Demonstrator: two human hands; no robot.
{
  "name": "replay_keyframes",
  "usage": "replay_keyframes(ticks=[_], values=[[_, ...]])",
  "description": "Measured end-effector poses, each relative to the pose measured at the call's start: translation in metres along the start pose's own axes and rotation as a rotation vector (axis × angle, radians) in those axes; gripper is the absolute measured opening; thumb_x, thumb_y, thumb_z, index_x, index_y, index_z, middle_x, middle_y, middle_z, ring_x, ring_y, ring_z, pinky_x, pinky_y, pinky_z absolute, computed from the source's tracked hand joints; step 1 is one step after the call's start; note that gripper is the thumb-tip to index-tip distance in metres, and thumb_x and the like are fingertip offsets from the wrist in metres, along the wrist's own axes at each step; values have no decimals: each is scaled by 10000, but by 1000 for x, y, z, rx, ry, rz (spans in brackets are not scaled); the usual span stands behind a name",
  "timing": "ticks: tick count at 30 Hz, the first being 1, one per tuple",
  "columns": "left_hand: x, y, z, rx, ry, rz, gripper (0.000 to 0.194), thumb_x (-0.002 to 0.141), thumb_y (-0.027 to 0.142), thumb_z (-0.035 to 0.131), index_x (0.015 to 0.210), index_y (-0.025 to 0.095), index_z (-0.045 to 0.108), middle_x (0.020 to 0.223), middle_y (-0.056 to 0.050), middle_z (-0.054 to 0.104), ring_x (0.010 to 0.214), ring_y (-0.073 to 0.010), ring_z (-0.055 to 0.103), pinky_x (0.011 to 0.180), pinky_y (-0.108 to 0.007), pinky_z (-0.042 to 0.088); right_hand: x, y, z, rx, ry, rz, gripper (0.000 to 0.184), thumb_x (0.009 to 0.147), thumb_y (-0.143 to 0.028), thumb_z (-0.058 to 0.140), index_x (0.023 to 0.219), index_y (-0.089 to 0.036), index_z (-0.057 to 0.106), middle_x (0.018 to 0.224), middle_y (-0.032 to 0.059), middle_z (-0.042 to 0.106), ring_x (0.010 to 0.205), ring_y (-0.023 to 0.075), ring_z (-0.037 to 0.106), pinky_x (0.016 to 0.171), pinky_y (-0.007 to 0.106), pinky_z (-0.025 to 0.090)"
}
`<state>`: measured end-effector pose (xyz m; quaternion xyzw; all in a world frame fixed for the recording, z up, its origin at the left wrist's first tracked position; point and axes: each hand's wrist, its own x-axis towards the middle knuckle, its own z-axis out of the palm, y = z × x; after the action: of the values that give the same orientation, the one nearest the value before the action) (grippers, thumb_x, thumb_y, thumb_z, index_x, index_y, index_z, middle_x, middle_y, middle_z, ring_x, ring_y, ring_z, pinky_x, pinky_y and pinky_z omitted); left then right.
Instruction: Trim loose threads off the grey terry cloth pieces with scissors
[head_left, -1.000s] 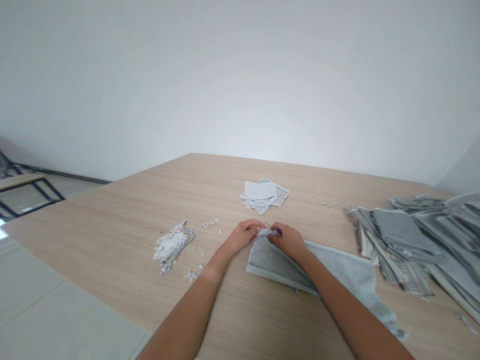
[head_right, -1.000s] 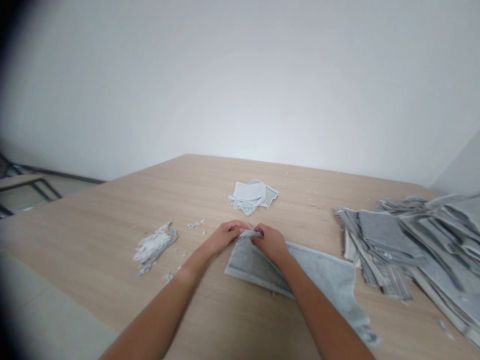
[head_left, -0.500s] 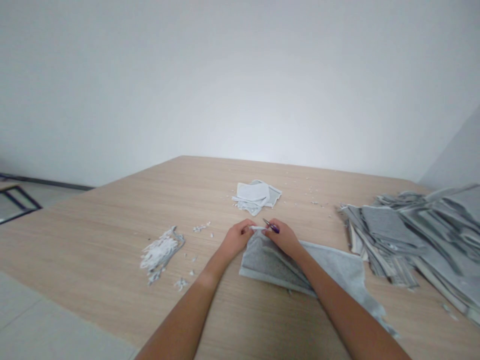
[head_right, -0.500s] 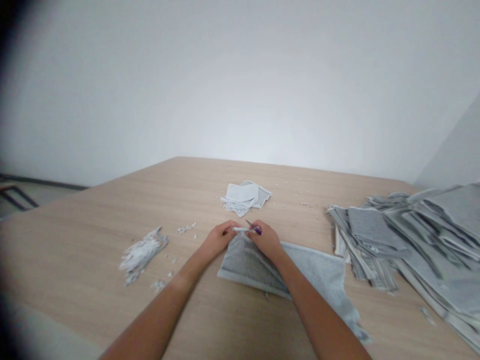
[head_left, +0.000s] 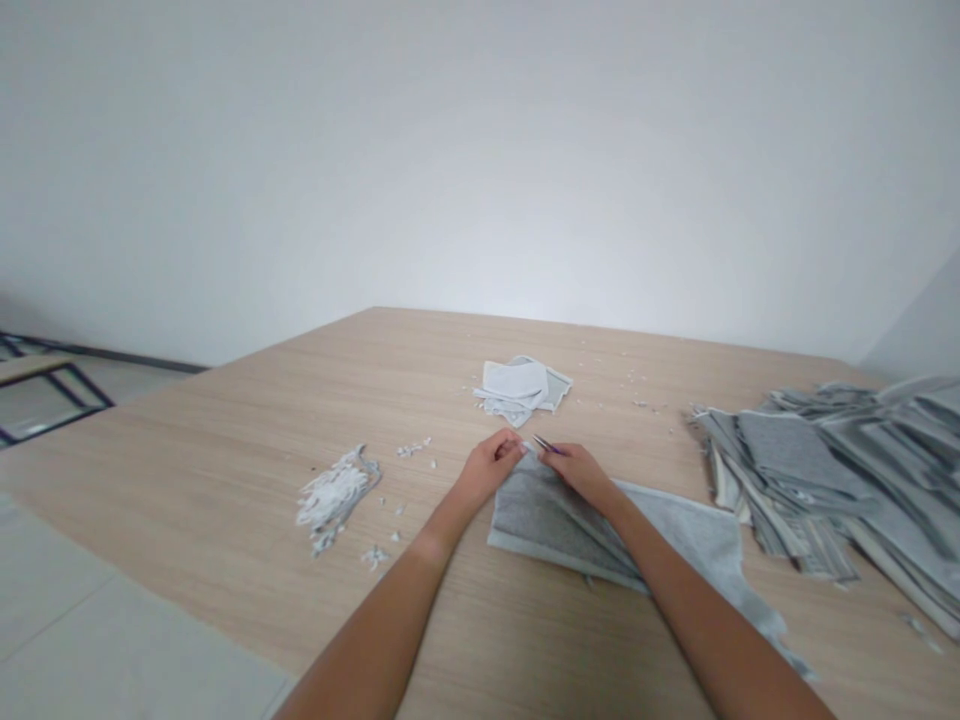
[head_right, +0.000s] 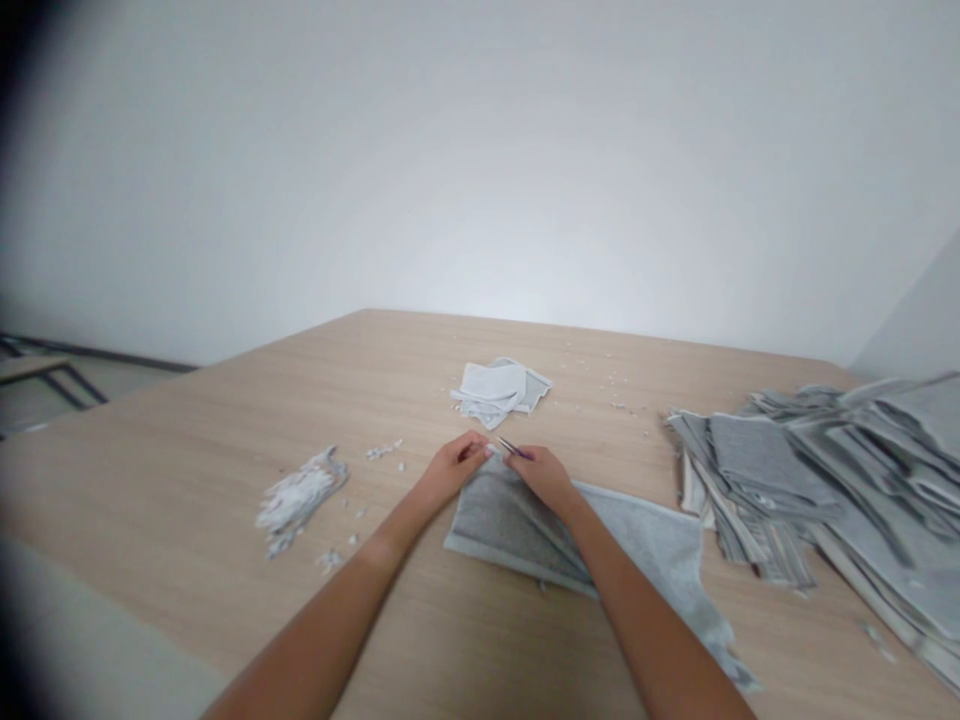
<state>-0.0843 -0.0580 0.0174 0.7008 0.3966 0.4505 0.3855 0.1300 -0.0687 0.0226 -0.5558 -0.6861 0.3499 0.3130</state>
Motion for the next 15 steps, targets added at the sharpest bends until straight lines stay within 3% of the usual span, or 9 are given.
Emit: replay_keyframes(ticks=[4,7,15], values=[[-1,2,4,-108,-25,-33,327,867,487,658,896,161,643,651,52,501,598,-105,423,578,-220,311,-3,-5,3,-7,89,-98,362,807,-558,666,872,-203,681,727,-27,598,711,157,542,653,253,352],[-1,3,6,-103,-60,-28,343,864,480,665,960,151,682,634,57,460,581,-103,376,566,-224,276,-6,-6,5,-13,126,-134,362,800,-547,690,944,-215,689,729,-31,606,691,155,536,643,252,356],[1,4,6,-100,-90,-62,449,836,554,711,1051,159,723,641,46,473,601,-118,398,575,-236,268,0,2,2,128,33,-92,369,848,-552,600,721,-207,566,605,-62,441,610,125,421,602,256,293]])
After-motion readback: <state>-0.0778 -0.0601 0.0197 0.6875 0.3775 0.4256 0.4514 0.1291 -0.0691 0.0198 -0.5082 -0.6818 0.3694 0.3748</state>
